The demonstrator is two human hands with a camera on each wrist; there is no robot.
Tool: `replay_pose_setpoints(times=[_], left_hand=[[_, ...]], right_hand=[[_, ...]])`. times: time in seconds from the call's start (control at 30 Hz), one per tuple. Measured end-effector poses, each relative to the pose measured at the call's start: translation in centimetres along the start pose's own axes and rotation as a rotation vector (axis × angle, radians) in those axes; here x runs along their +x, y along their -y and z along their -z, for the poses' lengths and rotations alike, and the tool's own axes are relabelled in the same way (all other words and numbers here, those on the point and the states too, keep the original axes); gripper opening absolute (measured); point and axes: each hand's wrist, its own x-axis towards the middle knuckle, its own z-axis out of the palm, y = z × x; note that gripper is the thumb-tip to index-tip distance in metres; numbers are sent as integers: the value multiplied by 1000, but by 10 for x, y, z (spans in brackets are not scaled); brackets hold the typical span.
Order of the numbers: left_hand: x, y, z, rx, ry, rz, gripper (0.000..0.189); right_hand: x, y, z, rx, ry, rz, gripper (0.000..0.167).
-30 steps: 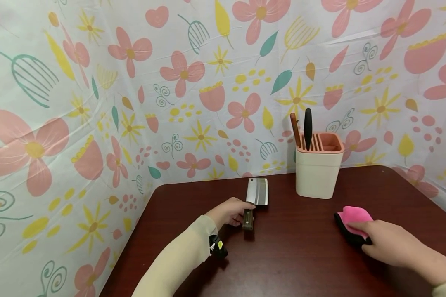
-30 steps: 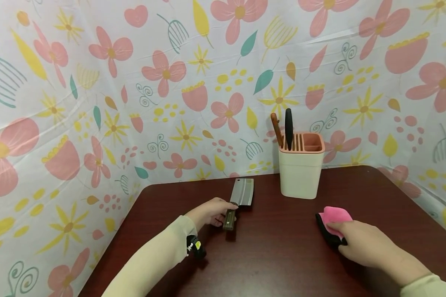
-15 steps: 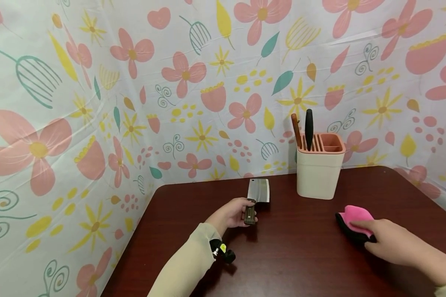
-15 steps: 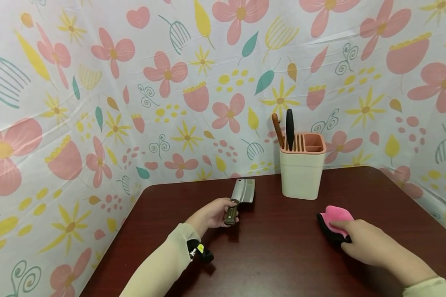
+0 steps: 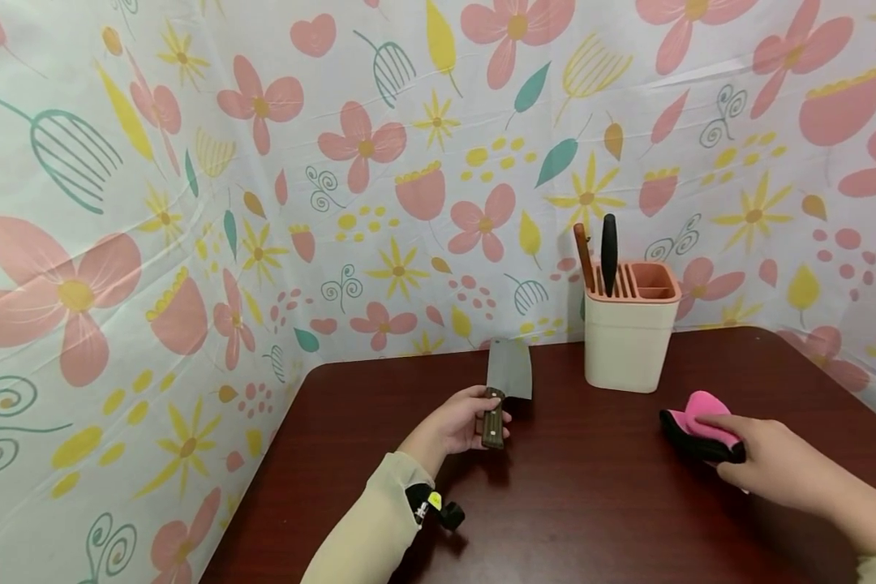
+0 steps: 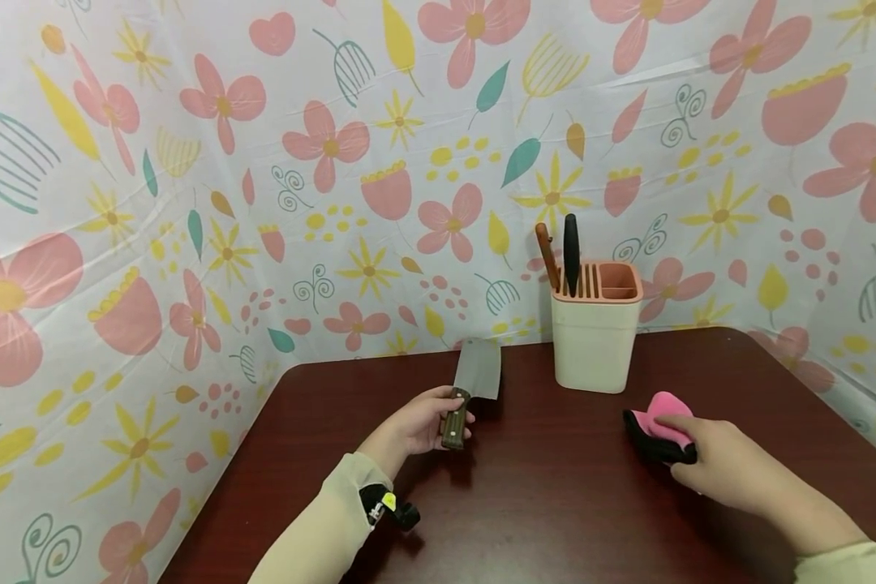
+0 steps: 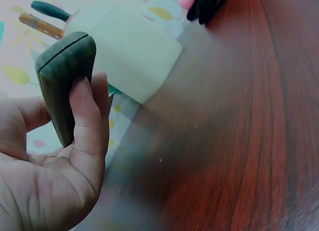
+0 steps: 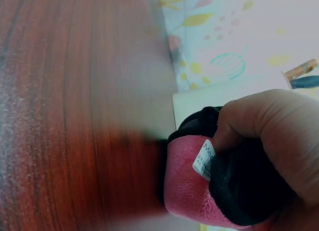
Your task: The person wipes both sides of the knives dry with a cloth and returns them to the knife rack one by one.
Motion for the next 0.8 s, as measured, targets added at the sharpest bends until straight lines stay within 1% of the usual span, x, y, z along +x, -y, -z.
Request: replay_pose_setpoints(times=[0.07,0.2,0.3,0.4,0.47,0.57,0.7,0.8], left_hand=[[-5,-2,-2,-15,6,-20,38],[-18,-11,-9,-25,25,-71,35],[-28,-18,-14,-34,36,-103,34],[-39,-25,-18,-49,39,-124,34],[-45,-29,-21,-55,44,-141,36],[-53,-34,-24,-68,53,-172,38],[-61,-38,-27,-88,53,-196,39],[-62,-38,-28,-106,50,-201,38]], right_hand=[[2,-2,1,3,8,-36,71],[7,-6,0,3,-15,-63,72],[11,-8,1,-19,-45,-40,67],[18,-5,10,-35,-60,-12,60],[24,2,22,-34,-70,7,56],[35,20,48,-10,-67,27,52],[56,53,87,12,-90,73,50],[77,81,109,22,-138,118,50]])
